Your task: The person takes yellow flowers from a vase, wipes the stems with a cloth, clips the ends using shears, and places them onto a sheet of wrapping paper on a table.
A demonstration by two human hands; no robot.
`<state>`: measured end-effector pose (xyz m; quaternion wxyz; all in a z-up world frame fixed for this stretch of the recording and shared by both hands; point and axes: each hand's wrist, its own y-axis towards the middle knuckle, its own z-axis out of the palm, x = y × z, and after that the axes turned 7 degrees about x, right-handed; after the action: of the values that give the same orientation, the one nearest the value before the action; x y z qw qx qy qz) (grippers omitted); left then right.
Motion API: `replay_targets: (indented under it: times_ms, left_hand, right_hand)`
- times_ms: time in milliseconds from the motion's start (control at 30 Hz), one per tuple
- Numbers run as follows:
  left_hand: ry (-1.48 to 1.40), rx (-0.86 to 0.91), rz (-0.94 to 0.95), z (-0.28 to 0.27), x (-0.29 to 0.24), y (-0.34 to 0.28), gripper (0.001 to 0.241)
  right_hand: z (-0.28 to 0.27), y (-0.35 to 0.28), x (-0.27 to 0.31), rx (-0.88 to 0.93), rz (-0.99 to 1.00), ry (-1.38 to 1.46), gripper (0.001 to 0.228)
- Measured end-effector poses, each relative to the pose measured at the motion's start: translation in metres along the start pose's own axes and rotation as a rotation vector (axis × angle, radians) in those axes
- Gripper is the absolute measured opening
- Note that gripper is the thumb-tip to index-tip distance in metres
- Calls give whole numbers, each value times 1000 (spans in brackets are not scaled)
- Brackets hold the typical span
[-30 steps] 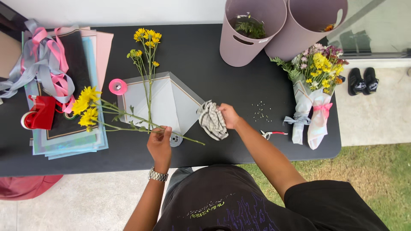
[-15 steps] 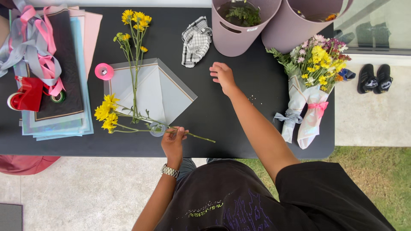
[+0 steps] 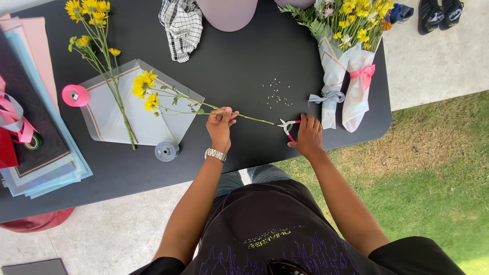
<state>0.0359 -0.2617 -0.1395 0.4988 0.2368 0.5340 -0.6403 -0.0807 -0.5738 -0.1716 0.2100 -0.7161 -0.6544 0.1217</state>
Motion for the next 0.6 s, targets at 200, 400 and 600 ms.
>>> replay_targets:
  times_ms: [200,400,600]
  left_hand:
    - [-89,-55,-12,7,1,13,16]
    - [-113,-45,-29,6,-11,20,14]
    - [-131,-50,-55,-1,-20,24,16]
  right_hand:
    - [26,-9,-12,-35,35,53,98]
    - [0,-8,16,-135,113,676,58]
    - [-17,4,69,136,92,1747,46]
